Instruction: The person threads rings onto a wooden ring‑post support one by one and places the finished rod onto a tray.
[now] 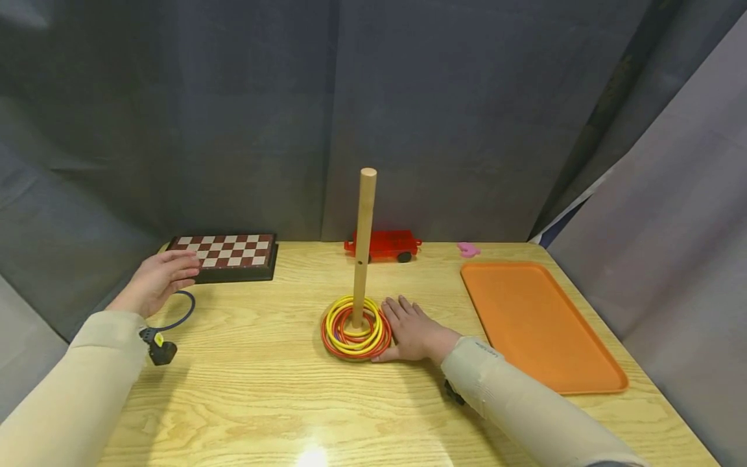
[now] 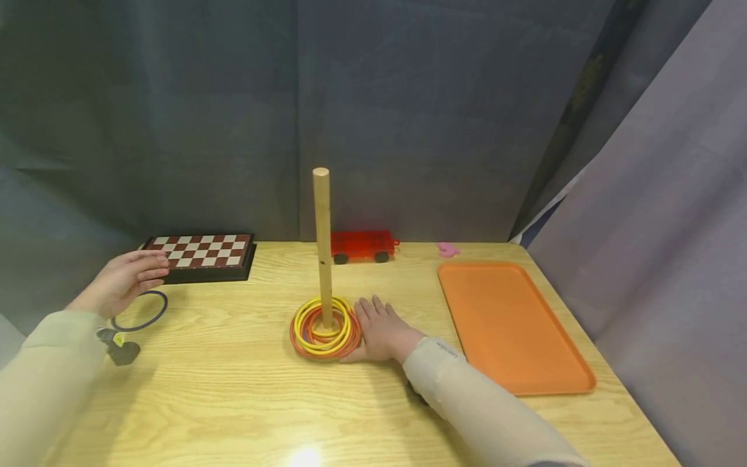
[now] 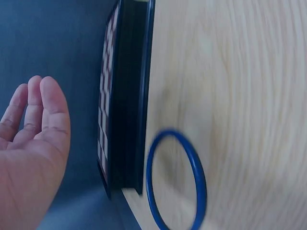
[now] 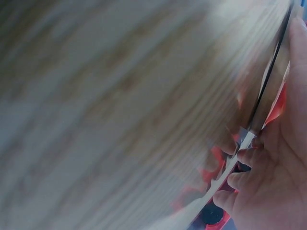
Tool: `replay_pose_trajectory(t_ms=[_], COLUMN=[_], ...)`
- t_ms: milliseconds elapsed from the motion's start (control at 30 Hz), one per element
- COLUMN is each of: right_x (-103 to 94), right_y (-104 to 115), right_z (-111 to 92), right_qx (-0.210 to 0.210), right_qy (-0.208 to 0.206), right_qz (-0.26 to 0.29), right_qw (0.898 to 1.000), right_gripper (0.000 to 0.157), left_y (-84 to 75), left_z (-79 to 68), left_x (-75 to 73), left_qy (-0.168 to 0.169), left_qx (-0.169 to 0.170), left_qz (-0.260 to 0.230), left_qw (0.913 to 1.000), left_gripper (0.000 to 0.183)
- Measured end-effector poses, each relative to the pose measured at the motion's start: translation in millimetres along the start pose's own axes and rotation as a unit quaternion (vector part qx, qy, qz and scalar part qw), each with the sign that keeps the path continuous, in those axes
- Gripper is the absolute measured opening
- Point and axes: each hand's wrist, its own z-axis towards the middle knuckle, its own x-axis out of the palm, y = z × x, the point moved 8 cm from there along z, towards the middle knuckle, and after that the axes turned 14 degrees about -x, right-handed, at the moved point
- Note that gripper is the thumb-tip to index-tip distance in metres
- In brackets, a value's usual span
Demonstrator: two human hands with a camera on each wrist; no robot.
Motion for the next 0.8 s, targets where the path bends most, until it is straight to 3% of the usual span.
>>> replay_pose_trajectory(t_ms=[67, 167, 333, 500, 667, 800], right_x=[0.0, -0.5, -2.1, -4.1, -5.3, -7.7], right_y=[0, 1, 2, 3, 5, 5], right_z=[0, 0, 1, 3, 3, 1], right_qx=[0.000, -0.001, -0.001, -0.004, -0.006, -0.003], right_qy=[-0.001, 0.001, 0.004, 0.004, 0.004, 0.003], right_qz=[0.003, 0.006, 0.005, 0.001, 0.004, 0.005], right_qw=[1.000, 1.000, 1.000, 1.000, 1.000, 1.000], right_gripper=[0.117, 0.117, 0.117, 0.118, 0.117, 0.117], left_y=[6.4, 16.9, 38.0, 70.2, 94.4, 93.3], left_z=[-0.1, -1.9, -9.4, -18.3, -21.9, -18.6], left_x=[-13.1, -33.2, -67.2, -99.1, -110.9, -112.2], left_qy=[-0.017, -0.051, -0.111, -0.146, -0.159, -0.175], left_qx=[-0.003, -0.012, -0.045, -0.095, -0.134, -0.139], left_qz=[0.015, 0.059, 0.144, 0.141, 0.146, 0.201], left_qw=[0.9997, 0.9969, 0.9824, 0.9745, 0.9671, 0.9536], left_gripper=[0.032, 0.050, 0.070, 0.073, 0.078, 0.078])
